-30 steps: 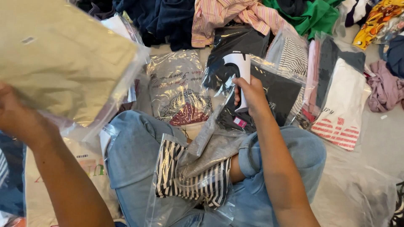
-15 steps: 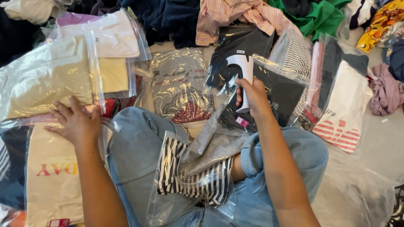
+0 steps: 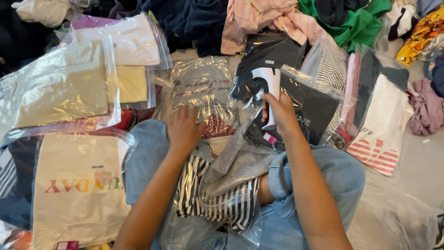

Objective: The person sits cross-legged on the floor and uses a handheld barcode scanner to scan barcodes on several packaged clothing items. They handle each package one at a time, scan the barcode, and place the item aside.

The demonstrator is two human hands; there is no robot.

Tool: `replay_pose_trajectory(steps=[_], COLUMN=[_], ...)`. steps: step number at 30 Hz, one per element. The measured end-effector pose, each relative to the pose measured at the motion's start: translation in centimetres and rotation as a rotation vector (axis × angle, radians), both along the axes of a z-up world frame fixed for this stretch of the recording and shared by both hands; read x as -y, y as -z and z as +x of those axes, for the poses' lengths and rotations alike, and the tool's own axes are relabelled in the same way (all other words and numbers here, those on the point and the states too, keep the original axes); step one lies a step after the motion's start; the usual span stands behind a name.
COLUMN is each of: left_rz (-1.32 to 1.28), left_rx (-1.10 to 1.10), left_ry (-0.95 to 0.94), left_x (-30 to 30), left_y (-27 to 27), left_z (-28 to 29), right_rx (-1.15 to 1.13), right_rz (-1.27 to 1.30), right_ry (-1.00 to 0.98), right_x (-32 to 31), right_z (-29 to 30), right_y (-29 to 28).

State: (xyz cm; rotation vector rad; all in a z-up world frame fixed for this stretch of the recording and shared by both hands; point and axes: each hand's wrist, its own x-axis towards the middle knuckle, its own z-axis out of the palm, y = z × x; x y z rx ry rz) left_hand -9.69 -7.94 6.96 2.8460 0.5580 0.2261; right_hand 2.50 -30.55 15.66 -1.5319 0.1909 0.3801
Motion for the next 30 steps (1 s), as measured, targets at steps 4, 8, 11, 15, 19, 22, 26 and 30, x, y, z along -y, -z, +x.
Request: replay_pose_trajectory(steps=[4,8,11,15,19,22,26,30], left_rz=[0.096,0.162,0.446,0.148,-0.395,-0.928,-1.397,-1.569], left_rx=[-0.734,-0.687,-0.122,-0.156,-0.152,0.039,0.298,0.198], left_ry=[0.309,0.245,0.298,0.279,0.208,0.023,-0.077,0.027], left_x=[4.1,5.8,3.9,1.4,-0.1,-0.4,-0.1,-0.6], left_y=[2.1,5.8,16.7,14.5,7.7,1.4,-1.3,-7.6], left_z=[2.4,4.3,5.9,7.3,6.2,5.0,4.3,3.5], right_rx=[0.003,0.003,-0.001,0.014,0.018,0.030,0.032,0.011], right_rz=[-0.005,-0.002,-0.015,-0.017,0.018,0.067,0.105,0.125], right_ry=[-0.013,-0.001,-0.007,0.003,0.048,0.113,0.171,0.245], right_x=[-0.2,-0.2,-0.3,0.2,0.7,0.7,0.8,0.8], right_z=[0.1,0.4,0.4,0.4,0.6,0.7,0.9,0.9], right_y=[-0.1,-0.1,-0.6,-1.0,-1.1,-1.2,-1.9,-1.8])
